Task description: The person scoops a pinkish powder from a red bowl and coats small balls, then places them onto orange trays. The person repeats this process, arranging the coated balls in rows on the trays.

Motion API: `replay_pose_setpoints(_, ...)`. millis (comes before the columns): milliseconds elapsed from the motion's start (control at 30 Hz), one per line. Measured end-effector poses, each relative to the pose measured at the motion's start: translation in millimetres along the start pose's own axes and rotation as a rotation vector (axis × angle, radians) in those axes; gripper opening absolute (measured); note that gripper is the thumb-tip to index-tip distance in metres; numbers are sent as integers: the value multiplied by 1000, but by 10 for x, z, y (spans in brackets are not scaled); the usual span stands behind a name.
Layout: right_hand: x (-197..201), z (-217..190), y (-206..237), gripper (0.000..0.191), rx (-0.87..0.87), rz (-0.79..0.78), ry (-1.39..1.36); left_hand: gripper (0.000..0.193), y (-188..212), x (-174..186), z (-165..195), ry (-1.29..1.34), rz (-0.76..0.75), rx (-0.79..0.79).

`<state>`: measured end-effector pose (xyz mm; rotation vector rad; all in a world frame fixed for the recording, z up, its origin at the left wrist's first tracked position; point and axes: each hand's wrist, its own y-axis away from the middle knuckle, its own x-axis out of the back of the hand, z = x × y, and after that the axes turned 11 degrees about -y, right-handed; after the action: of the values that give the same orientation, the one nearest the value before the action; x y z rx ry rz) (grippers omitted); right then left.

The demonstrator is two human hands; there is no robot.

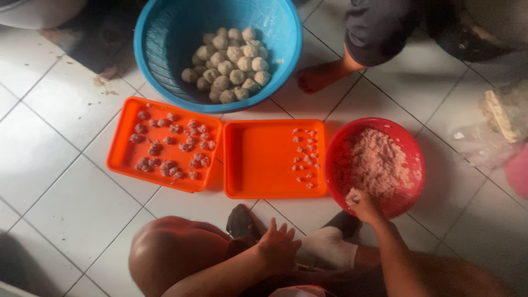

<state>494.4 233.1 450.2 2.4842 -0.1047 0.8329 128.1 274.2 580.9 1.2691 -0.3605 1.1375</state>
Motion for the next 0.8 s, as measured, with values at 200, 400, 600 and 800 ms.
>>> replay_pose_setpoints(200,137,-238,45,28,-234,-253,74,85,116,18,66,-15,-58,22)
replay_pose_setpoints(400,314,-336,115,44,-240,106,216,83,248,66,172,-41,-80,28)
replay_pose_setpoints(600,318,-237,179,27,-326,150,-353,84,209,160,151,6,-116,14)
replay_pose_setpoints(800,371,-177,170,31,-279,37,-633,79,200,163,155,-2,-148,9)
